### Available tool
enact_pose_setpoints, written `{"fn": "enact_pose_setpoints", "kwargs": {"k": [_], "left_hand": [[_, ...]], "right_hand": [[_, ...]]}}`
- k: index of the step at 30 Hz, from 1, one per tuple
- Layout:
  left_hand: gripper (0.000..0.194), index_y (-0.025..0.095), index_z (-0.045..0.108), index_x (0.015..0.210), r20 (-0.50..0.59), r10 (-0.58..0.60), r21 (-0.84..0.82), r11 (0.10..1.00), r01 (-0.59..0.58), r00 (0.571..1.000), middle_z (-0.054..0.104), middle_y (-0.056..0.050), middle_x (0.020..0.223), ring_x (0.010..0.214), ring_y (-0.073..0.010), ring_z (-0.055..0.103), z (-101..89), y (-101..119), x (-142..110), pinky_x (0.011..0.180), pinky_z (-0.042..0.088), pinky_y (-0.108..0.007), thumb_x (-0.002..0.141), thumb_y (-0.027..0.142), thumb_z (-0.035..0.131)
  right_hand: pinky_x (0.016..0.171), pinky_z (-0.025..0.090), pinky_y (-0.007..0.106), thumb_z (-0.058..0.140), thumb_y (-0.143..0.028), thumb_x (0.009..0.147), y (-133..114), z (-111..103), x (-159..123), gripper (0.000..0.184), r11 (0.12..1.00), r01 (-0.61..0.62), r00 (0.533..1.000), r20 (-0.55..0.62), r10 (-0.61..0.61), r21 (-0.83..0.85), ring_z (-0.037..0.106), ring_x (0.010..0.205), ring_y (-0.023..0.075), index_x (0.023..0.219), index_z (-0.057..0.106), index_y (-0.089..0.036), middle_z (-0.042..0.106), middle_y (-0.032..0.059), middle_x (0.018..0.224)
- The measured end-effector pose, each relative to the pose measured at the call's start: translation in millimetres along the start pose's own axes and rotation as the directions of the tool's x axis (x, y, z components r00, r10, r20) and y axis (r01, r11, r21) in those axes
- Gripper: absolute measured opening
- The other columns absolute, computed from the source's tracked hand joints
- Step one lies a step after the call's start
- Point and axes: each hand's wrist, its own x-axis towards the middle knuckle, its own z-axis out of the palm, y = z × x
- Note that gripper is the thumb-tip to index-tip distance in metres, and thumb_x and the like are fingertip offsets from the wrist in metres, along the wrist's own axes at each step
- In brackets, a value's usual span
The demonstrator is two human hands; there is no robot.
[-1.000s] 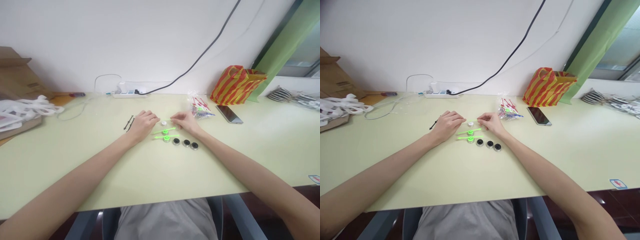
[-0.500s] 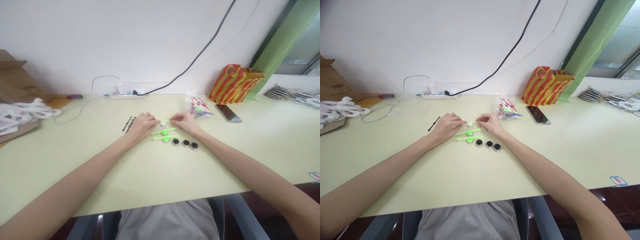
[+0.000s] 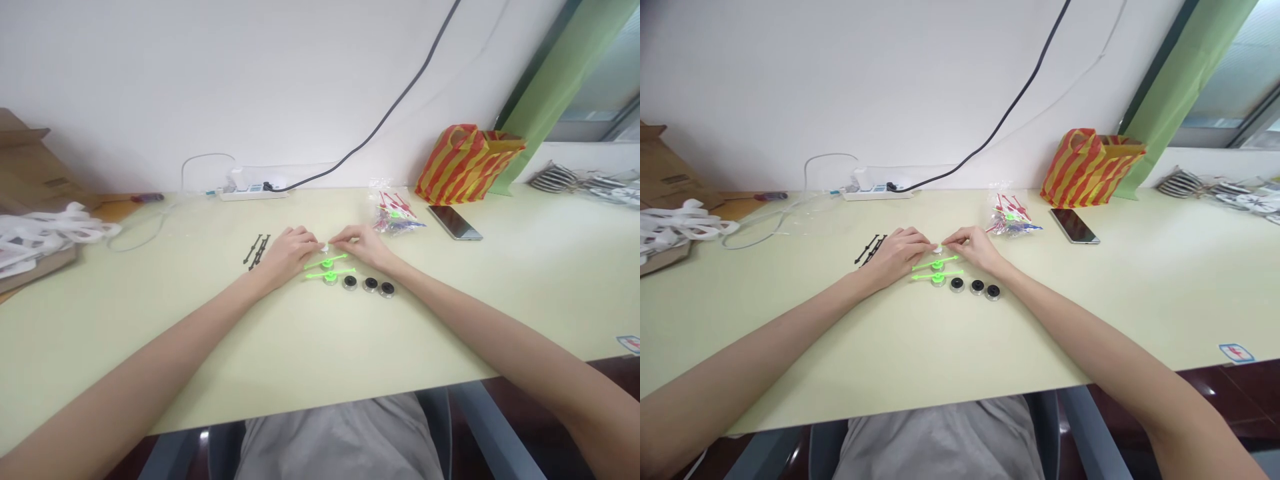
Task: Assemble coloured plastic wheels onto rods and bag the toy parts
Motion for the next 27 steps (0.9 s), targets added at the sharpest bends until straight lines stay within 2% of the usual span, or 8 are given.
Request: {"fn": "enact_pose_setpoints", "kwargs": {"k": [4, 15, 22, 27], "left_hand": [[0.032, 0.022, 0.078, 0.117, 0.016, -0.033, -0.045, 0.998, 0.034, 0.999, 0.078, -0.008, 0.107, 0.104, -0.0252, 0.062, 1.2, -0.3, 0.2, 0.084, 0.044, -0.04, 0.101, 0.015, 0.051], [0.029, 0.023, 0.08, 0.112, 0.015, -0.009, -0.021, 1.0, 0.01, 1.0, 0.076, -0.009, 0.103, 0.104, -0.0271, 0.061, 3.9, -1.7, 0.4, 0.084, 0.046, -0.042, 0.1, 0.014, 0.055], [0.034, 0.025, 0.079, 0.119, -0.015, -0.04, 0.001, 0.999, 0.04, 0.999, 0.077, -0.009, 0.105, 0.105, -0.0264, 0.061, 0.2, 2.7, -2.8, 0.086, 0.045, -0.042, 0.101, 0.015, 0.051], [0.031, 0.025, 0.079, 0.118, -0.052, -0.067, 0.006, 0.998, 0.068, 0.996, 0.077, -0.009, 0.099, 0.102, -0.0268, 0.061, -0.7, 1.1, -4.2, 0.083, 0.045, -0.043, 0.103, 0.023, 0.051]], "right_hand": [[0.081, 0.053, 0.031, 0.067, -0.018, 0.088, 3.9, 1.1, 1.7, 0.019, 1.0, 0.021, 1.0, 0.004, -0.021, 0.0, 0.071, 0.093, 0.0222, 0.095, 0.085, -0.018, 0.079, 0.0096, 0.099], [0.08, 0.051, 0.032, 0.067, -0.021, 0.087, 6.6, 2.7, 2.3, 0.019, 0.998, 0.058, 0.998, 0.036, -0.057, -0.022, 0.069, 0.087, 0.0213, 0.093, 0.085, -0.018, 0.077, 0.0085, 0.094], [0.081, 0.053, 0.031, 0.069, -0.022, 0.086, 4.6, 1.1, 2.2, 0.018, 0.999, -0.035, 0.999, 0.031, 0.034, 0.01, 0.069, 0.09, 0.021, 0.094, 0.084, -0.018, 0.08, 0.0084, 0.099], [0.08, 0.053, 0.03, 0.069, -0.022, 0.085, 3.9, 1.1, 1.6, 0.016, 0.999, -0.033, 0.999, 0.006, 0.033, 0.02, 0.069, 0.089, 0.0205, 0.093, 0.082, -0.017, 0.08, 0.0082, 0.098]]}}
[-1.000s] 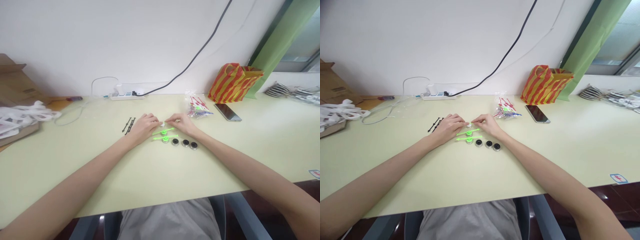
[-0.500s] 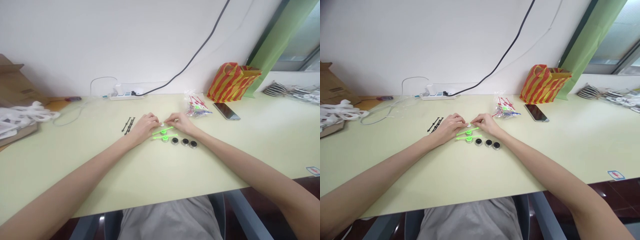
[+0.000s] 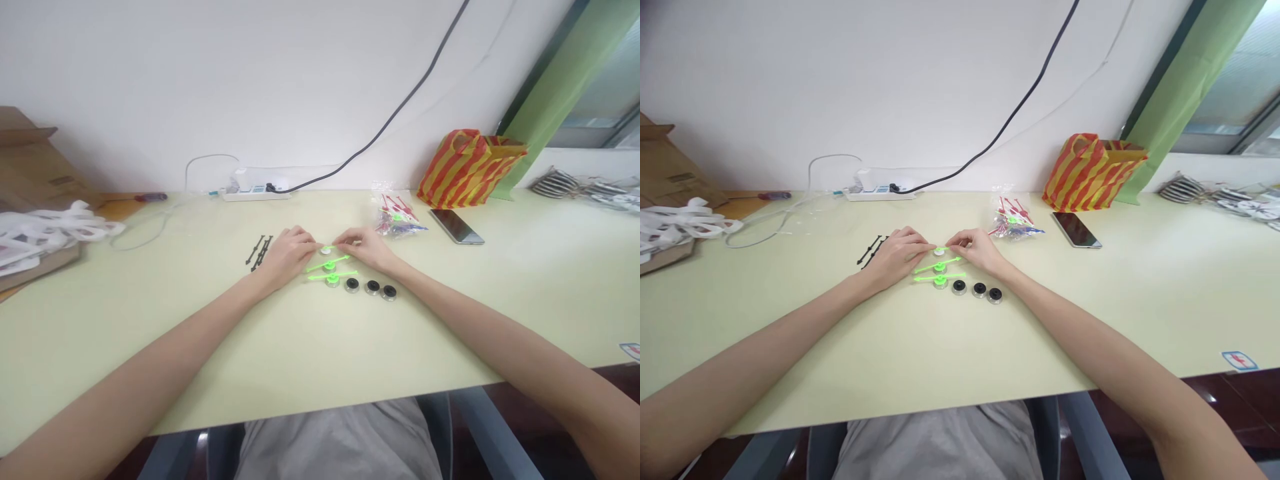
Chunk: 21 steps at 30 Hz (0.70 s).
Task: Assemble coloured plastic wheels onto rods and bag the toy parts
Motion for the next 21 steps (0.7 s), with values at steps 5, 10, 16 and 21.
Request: {"fn": "enact_pose_setpoints", "kwargs": {"k": [5, 10, 16, 21], "left_hand": [[0.03, 0.024, 0.08, 0.114, 0.023, -0.029, 0.064, 0.998, 0.028, 0.999, 0.075, -0.009, 0.093, 0.097, -0.0278, 0.058, 1.7, -4, -1, 0.079, 0.044, -0.043, 0.103, 0.025, 0.052], [0.032, 0.024, 0.08, 0.114, 0.013, -0.029, 0.089, 0.996, 0.027, 1.0, 0.074, -0.01, 0.094, 0.096, -0.0279, 0.057, 2.3, -5, -1, 0.08, 0.044, -0.043, 0.105, 0.026, 0.05], [0.031, 0.023, 0.08, 0.113, 0.006, -0.016, 0.096, 0.995, 0.016, 1.0, 0.075, -0.01, 0.095, 0.096, -0.0283, 0.057, 2.7, -6, -2, 0.08, 0.044, -0.044, 0.105, 0.025, 0.049], [0.031, 0.023, 0.08, 0.113, 0.004, -0.03, 0.08, 0.996, 0.029, 1.0, 0.076, -0.01, 0.097, 0.101, -0.0283, 0.059, 2.3, -4, -1, 0.082, 0.044, -0.043, 0.105, 0.024, 0.05]], "right_hand": [[0.078, 0.051, 0.03, 0.067, -0.021, 0.086, 0, 0, -1, 0.015, 0.999, 0.02, 1.0, -0.017, -0.02, -0.036, 0.069, 0.087, 0.0203, 0.091, 0.082, -0.017, 0.08, 0.008, 0.097], [0.073, 0.049, 0.028, 0.067, -0.021, 0.087, -2, 0, -1, 0.017, 0.996, 0.019, 0.999, -0.039, -0.023, -0.087, 0.067, 0.081, 0.0179, 0.096, 0.081, -0.016, 0.079, 0.0064, 0.094], [0.073, 0.047, 0.03, 0.064, -0.02, 0.089, -2, 0, 1, 0.021, 0.992, 0.048, 0.99, -0.123, -0.062, -0.114, 0.066, 0.083, 0.0184, 0.104, 0.078, -0.016, 0.076, 0.0063, 0.093], [0.078, 0.045, 0.032, 0.07, -0.026, 0.089, -28, -22, -9, 0.016, 0.948, 0.189, 0.976, -0.057, -0.21, -0.258, 0.06, 0.082, 0.0189, 0.102, 0.077, -0.018, 0.072, 0.0051, 0.088]]}}
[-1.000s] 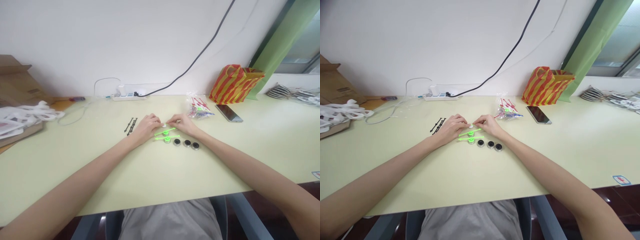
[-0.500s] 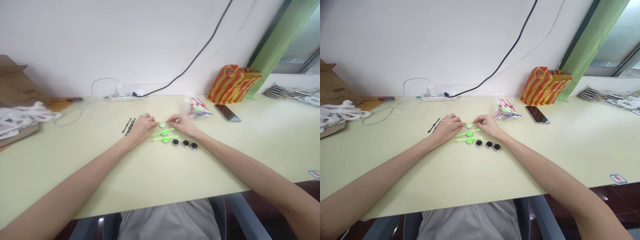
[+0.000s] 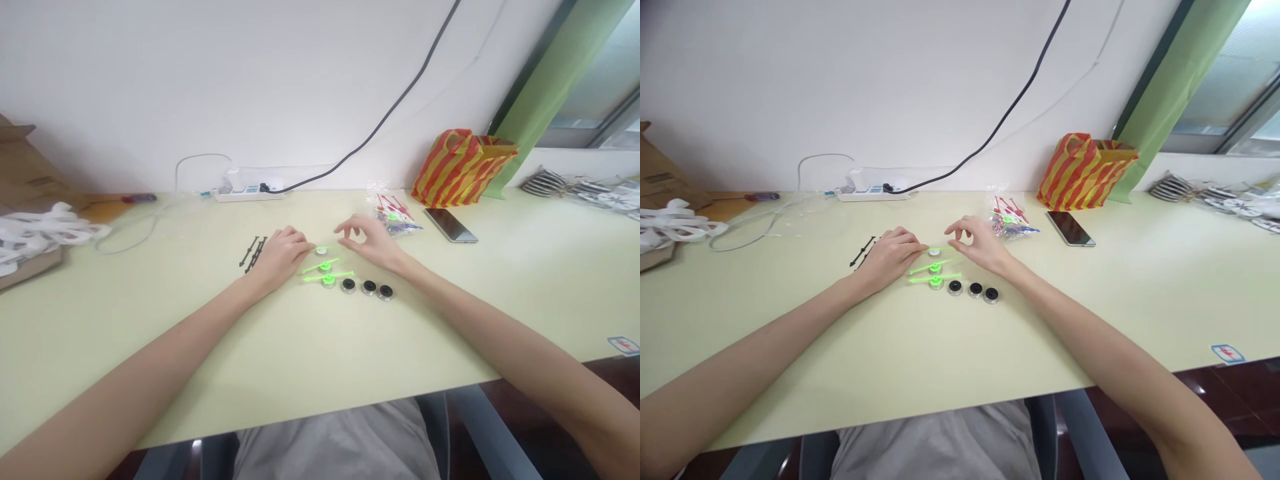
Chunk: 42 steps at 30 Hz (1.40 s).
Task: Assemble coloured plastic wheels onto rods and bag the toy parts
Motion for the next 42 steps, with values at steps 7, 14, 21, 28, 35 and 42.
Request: {"fn": "enact_pose_setpoints", "kwargs": {"k": [7, 14, 21, 28, 35, 42], "left_hand": [[0.03, 0.02, 0.078, 0.113, 0.023, -0.045, -0.02, 0.999, 0.045, 0.999, 0.076, -0.009, 0.102, 0.105, -0.0284, 0.059, -3.9, 7, 1, 0.086, 0.043, -0.042, 0.106, 0.025, 0.049], [0.033, 0.017, 0.075, 0.114, 0.028, -0.037, -0.015, 0.999, 0.037, 0.999, 0.076, -0.01, 0.106, 0.11, -0.0283, 0.06, -7.2, 10, 1, 0.092, 0.044, -0.044, 0.108, 0.023, 0.043], [0.033, 0.016, 0.075, 0.113, -0.006, -0.055, -0.008, 0.998, 0.055, 0.998, 0.076, -0.012, 0.107, 0.11, -0.0291, 0.061, -6.0, 13, 0, 0.091, 0.045, -0.044, 0.107, 0.024, 0.043], [0.034, 0.014, 0.073, 0.113, -0.046, -0.111, 0.139, 0.983, 0.116, 0.993, 0.075, -0.015, 0.111, 0.114, -0.0319, 0.061, -21.6, -8, 1, 0.096, 0.043, -0.046, 0.102, 0.017, 0.041], [0.034, 0.017, 0.07, 0.087, 0.119, -0.615, 0.332, 0.765, 0.552, 0.78, 0.073, -0.016, 0.086, 0.083, -0.0321, 0.068, -55.9, -67, -21, 0.072, 0.043, -0.039, 0.097, 0.037, 0.044], [0.032, 0.022, 0.063, 0.074, 0.369, -0.563, 0.313, 0.824, 0.471, 0.74, 0.071, -0.011, 0.081, 0.073, -0.0259, 0.064, -58.5, -79, -28, 0.066, 0.039, -0.034, 0.095, 0.036, 0.044]], "right_hand": [[0.062, 0.039, 0.028, 0.069, -0.028, 0.09, -42, -37, -9, 0.014, 0.998, -0.067, 0.854, 0.516, 0.065, -0.014, 0.055, 0.065, 0.0139, 0.089, 0.078, -0.017, 0.072, 0.0029, 0.078], [0.056, 0.04, 0.026, 0.078, -0.033, 0.083, -45, -35, -11, 0.019, 0.985, -0.138, 0.709, 0.685, 0.169, -0.101, 0.056, 0.058, 0.0127, 0.095, 0.081, -0.018, 0.069, 0.0007, 0.071], [0.06, 0.044, 0.027, 0.079, -0.039, 0.084, -53, -56, -6, 0.022, 0.974, -0.214, 0.756, 0.645, 0.116, 0.076, 0.062, 0.066, 0.0149, 0.091, 0.08, -0.018, 0.074, 0.0029, 0.075], [0.065, 0.04, 0.03, 0.071, -0.02, 0.085, 8, -37, -4, 0.004, 0.902, -0.245, 0.936, 0.155, 0.315, -0.355, 0.061, 0.072, 0.0184, 0.082, 0.072, -0.017, 0.071, 0.0048, 0.078], [0.065, 0.041, 0.028, 0.059, -0.024, 0.094, 30, -13, -11, 0.005, 0.953, -0.202, 0.943, 0.218, 0.252, -0.227, 0.062, 0.071, 0.018, 0.092, 0.062, -0.02, 0.068, 0.0017, 0.077], [0.068, 0.038, 0.032, 0.045, -0.041, 0.103, 30, 4, -15, 0.02, 0.944, -0.259, 0.96, 0.056, 0.276, -0.203, 0.061, 0.069, 0.0228, 0.112, 0.046, -0.023, 0.063, -0.0021, 0.069]]}}
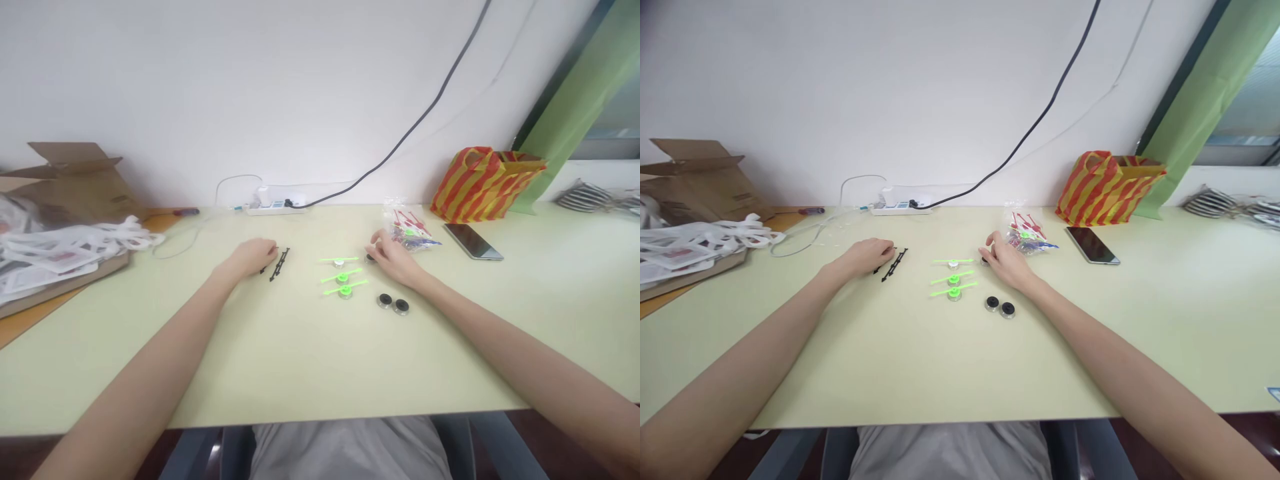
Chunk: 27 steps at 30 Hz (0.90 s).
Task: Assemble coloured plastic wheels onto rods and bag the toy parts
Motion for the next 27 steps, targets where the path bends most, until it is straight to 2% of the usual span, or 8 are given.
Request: {"fn": "enact_pose_setpoints", "kwargs": {"k": [6, 10, 15, 19, 22, 24, 25, 27], "left_hand": [[0.023, 0.019, 0.063, 0.088, -0.002, -0.032, 0.048, 0.998, 0.032, 0.999, 0.071, -0.017, 0.092, 0.084, -0.0308, 0.067, -4.0, 1, -1, 0.07, 0.043, -0.036, 0.094, 0.028, 0.043], [0.025, 0.02, 0.063, 0.093, 0.004, -0.063, 0.045, 0.997, 0.063, 0.998, 0.073, -0.017, 0.091, 0.079, -0.0304, 0.068, -3.7, -7, -4, 0.069, 0.045, -0.036, 0.095, 0.038, 0.045], [0.028, 0.021, 0.056, 0.067, 0.052, -0.081, 0.016, 0.997, 0.08, 0.995, 0.068, -0.011, 0.07, 0.061, -0.0239, 0.062, -3.1, -15, -6, 0.061, 0.043, -0.033, 0.088, 0.041, 0.058], [0.032, 0.021, 0.047, 0.06, -0.024, -0.062, -0.013, 0.998, 0.061, 0.998, 0.056, -0.008, 0.056, 0.056, -0.0223, 0.057, -5.4, -5, -7, 0.061, 0.042, -0.033, 0.086, 0.036, 0.059], [0.029, 0.022, 0.045, 0.067, -0.153, -0.055, -0.023, 0.998, 0.052, 0.987, 0.057, -0.008, 0.063, 0.062, -0.0234, 0.057, -13.2, 13, -7, 0.062, 0.038, -0.034, 0.094, 0.032, 0.049], [0.029, 0.022, 0.044, 0.073, -0.265, -0.042, -0.1, 0.995, 0.015, 0.963, 0.057, -0.007, 0.071, 0.066, -0.0224, 0.054, -18.6, 30, -8, 0.064, 0.036, -0.034, 0.1, 0.032, 0.039], [0.03, 0.022, 0.044, 0.074, -0.351, -0.02, -0.253, 0.965, -0.074, 0.936, 0.055, -0.005, 0.071, 0.066, -0.0209, 0.052, -20.3, 40, -9, 0.064, 0.035, -0.033, 0.101, 0.034, 0.039], [0.037, 0.022, 0.043, 0.072, -0.367, 0.024, -0.64, 0.719, -0.271, 0.93, 0.048, -0.001, 0.067, 0.062, -0.0166, 0.045, -21.2, 62, -12, 0.062, 0.034, -0.031, 0.102, 0.043, 0.044]], "right_hand": [[0.07, 0.037, 0.034, 0.038, -0.041, 0.105, -6, 2, 0, 0.019, 0.998, -0.042, 0.995, -0.097, 0.037, -0.055, 0.061, 0.074, 0.0274, 0.112, 0.043, -0.024, 0.064, 0.0007, 0.07], [0.069, 0.036, 0.034, 0.036, -0.04, 0.106, -3, -2, 0, 0.019, 0.998, -0.051, 0.98, -0.196, 0.042, -0.039, 0.057, 0.068, 0.0258, 0.111, 0.044, -0.024, 0.06, -0.0004, 0.068], [0.067, 0.034, 0.032, 0.037, -0.037, 0.105, -3, -2, 0, 0.018, 0.999, -0.054, 0.971, -0.233, 0.051, -0.006, 0.054, 0.066, 0.0234, 0.112, 0.046, -0.023, 0.058, -0.0018, 0.067], [0.067, 0.033, 0.032, 0.039, -0.034, 0.104, -8, -4, -1, 0.018, 0.998, -0.06, 0.967, -0.245, 0.065, 0.027, 0.052, 0.063, 0.0212, 0.115, 0.047, -0.022, 0.054, -0.004, 0.065], [0.068, 0.036, 0.032, 0.039, -0.032, 0.105, -11, -8, -2, 0.019, 0.998, -0.034, 0.952, -0.301, 0.048, 0.052, 0.052, 0.064, 0.0206, 0.118, 0.048, -0.022, 0.054, -0.0035, 0.068], [0.072, 0.041, 0.033, 0.041, -0.032, 0.105, -17, -11, -4, 0.021, 0.998, 0.041, 0.936, -0.351, -0.019, 0.056, 0.056, 0.07, 0.0209, 0.122, 0.049, -0.021, 0.06, -0.0001, 0.078], [0.075, 0.044, 0.034, 0.044, -0.032, 0.105, -21, -12, -5, 0.024, 0.994, 0.1, 0.929, -0.363, -0.075, 0.05, 0.058, 0.075, 0.0214, 0.125, 0.05, -0.021, 0.063, 0.0028, 0.086], [0.085, 0.049, 0.037, 0.051, -0.033, 0.104, -35, -12, -9, 0.031, 0.971, 0.238, 0.912, -0.35, -0.212, 0.032, 0.063, 0.093, 0.0239, 0.133, 0.051, -0.022, 0.067, 0.0094, 0.111]]}}
